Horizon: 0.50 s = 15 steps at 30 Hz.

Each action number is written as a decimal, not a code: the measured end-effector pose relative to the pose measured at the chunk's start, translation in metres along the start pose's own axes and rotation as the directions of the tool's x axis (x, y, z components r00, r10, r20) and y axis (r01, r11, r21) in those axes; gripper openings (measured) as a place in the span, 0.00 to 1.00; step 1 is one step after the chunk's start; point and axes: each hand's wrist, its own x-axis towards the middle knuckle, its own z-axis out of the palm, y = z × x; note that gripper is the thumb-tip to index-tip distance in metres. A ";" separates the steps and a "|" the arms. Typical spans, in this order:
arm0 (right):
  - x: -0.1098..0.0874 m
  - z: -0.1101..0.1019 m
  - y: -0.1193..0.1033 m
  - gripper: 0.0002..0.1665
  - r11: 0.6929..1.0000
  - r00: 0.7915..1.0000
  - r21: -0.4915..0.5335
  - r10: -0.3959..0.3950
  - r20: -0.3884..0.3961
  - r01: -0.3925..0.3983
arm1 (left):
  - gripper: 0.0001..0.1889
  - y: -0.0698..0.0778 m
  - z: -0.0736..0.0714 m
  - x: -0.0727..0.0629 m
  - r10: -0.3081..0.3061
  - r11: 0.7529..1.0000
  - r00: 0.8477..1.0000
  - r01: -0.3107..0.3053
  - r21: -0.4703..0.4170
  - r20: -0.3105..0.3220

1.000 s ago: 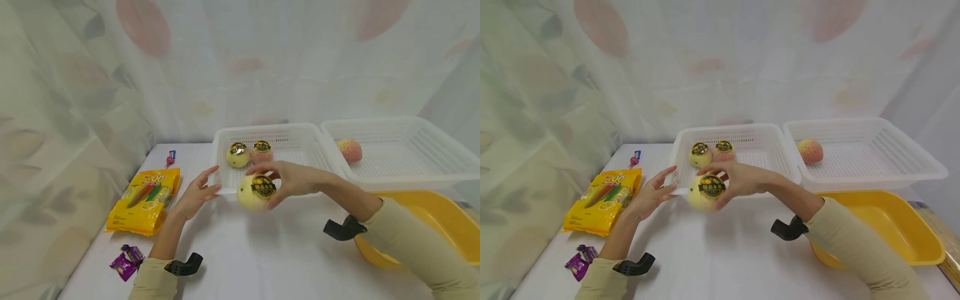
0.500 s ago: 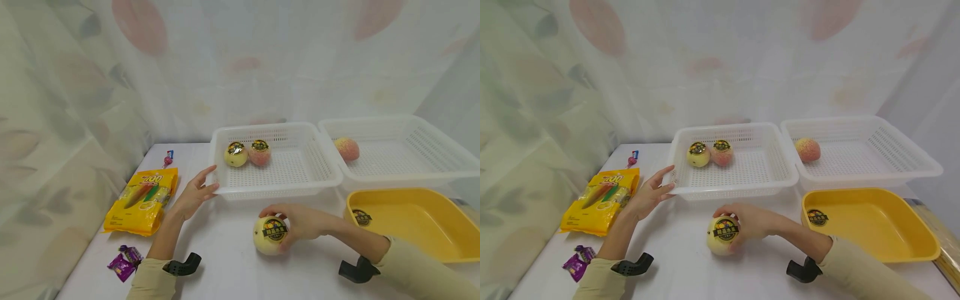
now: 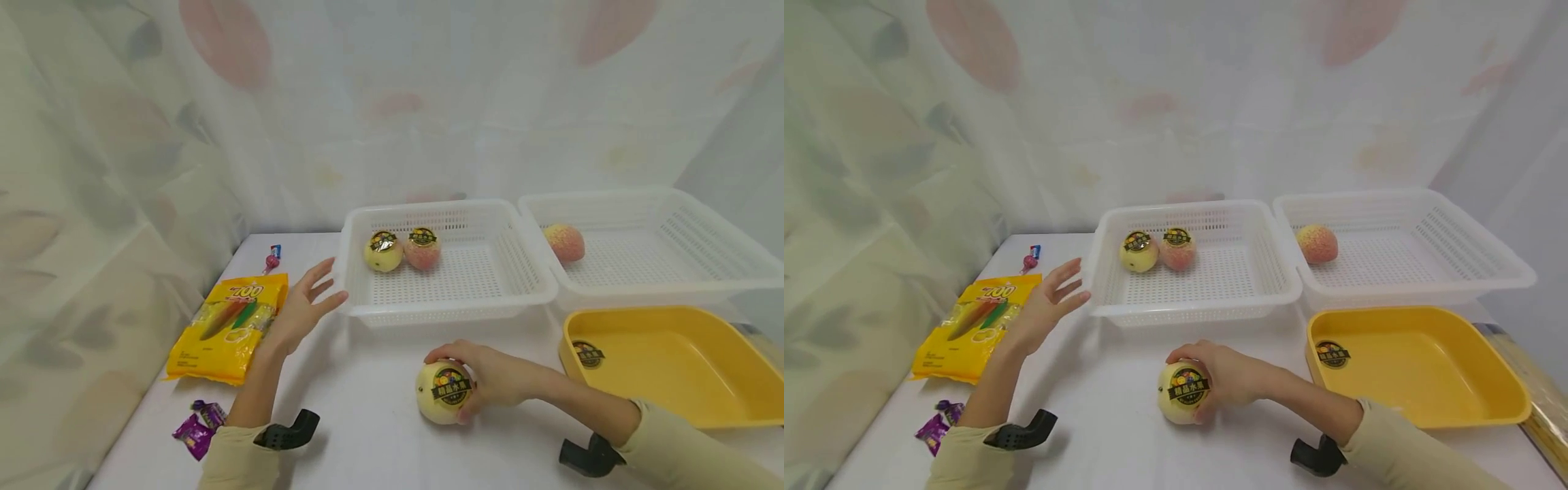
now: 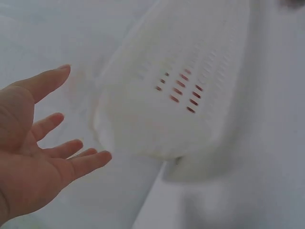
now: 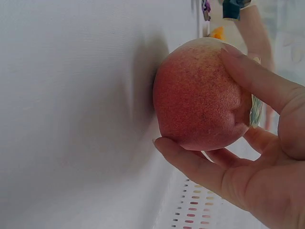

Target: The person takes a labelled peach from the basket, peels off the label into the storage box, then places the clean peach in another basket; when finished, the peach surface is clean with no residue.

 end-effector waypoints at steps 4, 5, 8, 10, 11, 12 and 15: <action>-0.002 0.000 0.002 0.46 1.000 1.000 0.000 -0.012 -0.006 0.012 | 0.36 0.022 0.001 -0.011 0.121 0.992 0.990 -0.124 -0.038 -0.078; -0.002 0.000 0.002 0.46 1.000 1.000 -0.001 -0.015 -0.008 0.015 | 0.35 0.028 0.004 -0.014 0.153 0.985 0.986 -0.158 -0.072 -0.067; -0.003 -0.001 0.002 0.46 1.000 1.000 -0.001 -0.024 -0.011 0.024 | 0.35 0.042 0.019 -0.021 0.233 0.959 0.972 -0.225 -0.173 0.030; -0.004 -0.001 0.001 0.46 1.000 1.000 0.007 -0.023 -0.011 0.024 | 0.35 0.046 0.031 -0.023 0.274 0.943 0.952 -0.237 -0.236 0.137; -0.004 -0.002 0.001 0.46 1.000 1.000 0.012 -0.022 -0.011 0.022 | 0.35 0.046 0.037 -0.024 0.279 0.940 0.940 -0.226 -0.255 0.196; -0.004 -0.002 0.001 0.46 1.000 1.000 0.015 -0.022 -0.010 0.022 | 0.36 0.045 0.043 -0.024 0.279 0.942 0.927 -0.214 -0.259 0.252; -0.005 -0.002 0.001 0.46 0.999 1.000 0.023 -0.023 -0.009 0.023 | 0.37 0.039 0.060 -0.024 0.243 0.958 0.881 -0.153 -0.243 0.405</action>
